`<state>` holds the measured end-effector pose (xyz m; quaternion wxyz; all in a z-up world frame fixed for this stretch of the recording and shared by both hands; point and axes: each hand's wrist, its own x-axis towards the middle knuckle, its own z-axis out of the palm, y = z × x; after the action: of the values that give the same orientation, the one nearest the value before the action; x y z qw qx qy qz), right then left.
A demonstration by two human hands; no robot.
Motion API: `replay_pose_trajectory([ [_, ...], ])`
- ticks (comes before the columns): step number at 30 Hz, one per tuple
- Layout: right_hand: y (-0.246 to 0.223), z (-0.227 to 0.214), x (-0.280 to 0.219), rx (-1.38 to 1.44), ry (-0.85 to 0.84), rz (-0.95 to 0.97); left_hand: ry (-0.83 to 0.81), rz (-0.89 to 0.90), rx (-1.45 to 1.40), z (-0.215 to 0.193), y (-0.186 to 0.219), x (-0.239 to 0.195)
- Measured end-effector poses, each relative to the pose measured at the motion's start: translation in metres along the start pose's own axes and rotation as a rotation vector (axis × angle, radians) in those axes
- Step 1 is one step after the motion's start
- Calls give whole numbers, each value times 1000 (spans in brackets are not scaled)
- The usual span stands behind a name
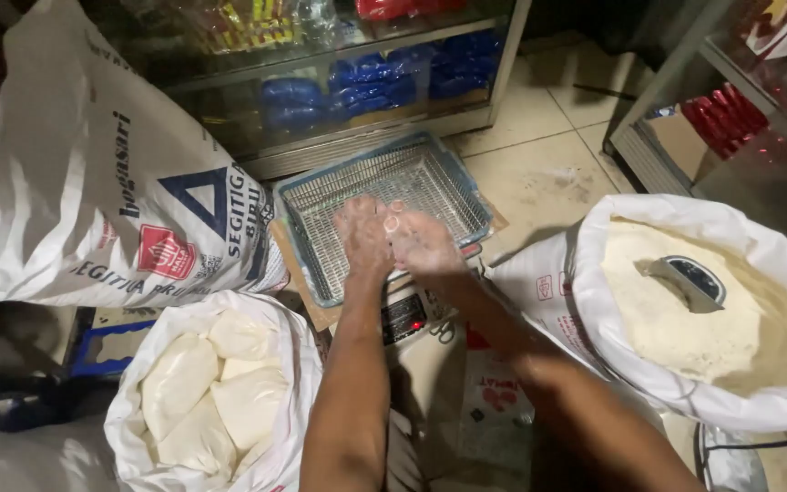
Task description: Scooping flour from a large bulk sack into smaller plastic bags and weighing them on a digital scale.
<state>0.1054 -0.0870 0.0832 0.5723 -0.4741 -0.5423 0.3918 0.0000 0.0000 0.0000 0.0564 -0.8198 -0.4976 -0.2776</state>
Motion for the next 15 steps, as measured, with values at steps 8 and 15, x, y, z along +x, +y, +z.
replay_pose_trajectory([
  [8,29,-13,33,-1201,-446,67,-385,-232,-10,-41,27,9],
  [15,14,-43,55,-967,-584,267,-271,-195,-92,-53,16,5],
])
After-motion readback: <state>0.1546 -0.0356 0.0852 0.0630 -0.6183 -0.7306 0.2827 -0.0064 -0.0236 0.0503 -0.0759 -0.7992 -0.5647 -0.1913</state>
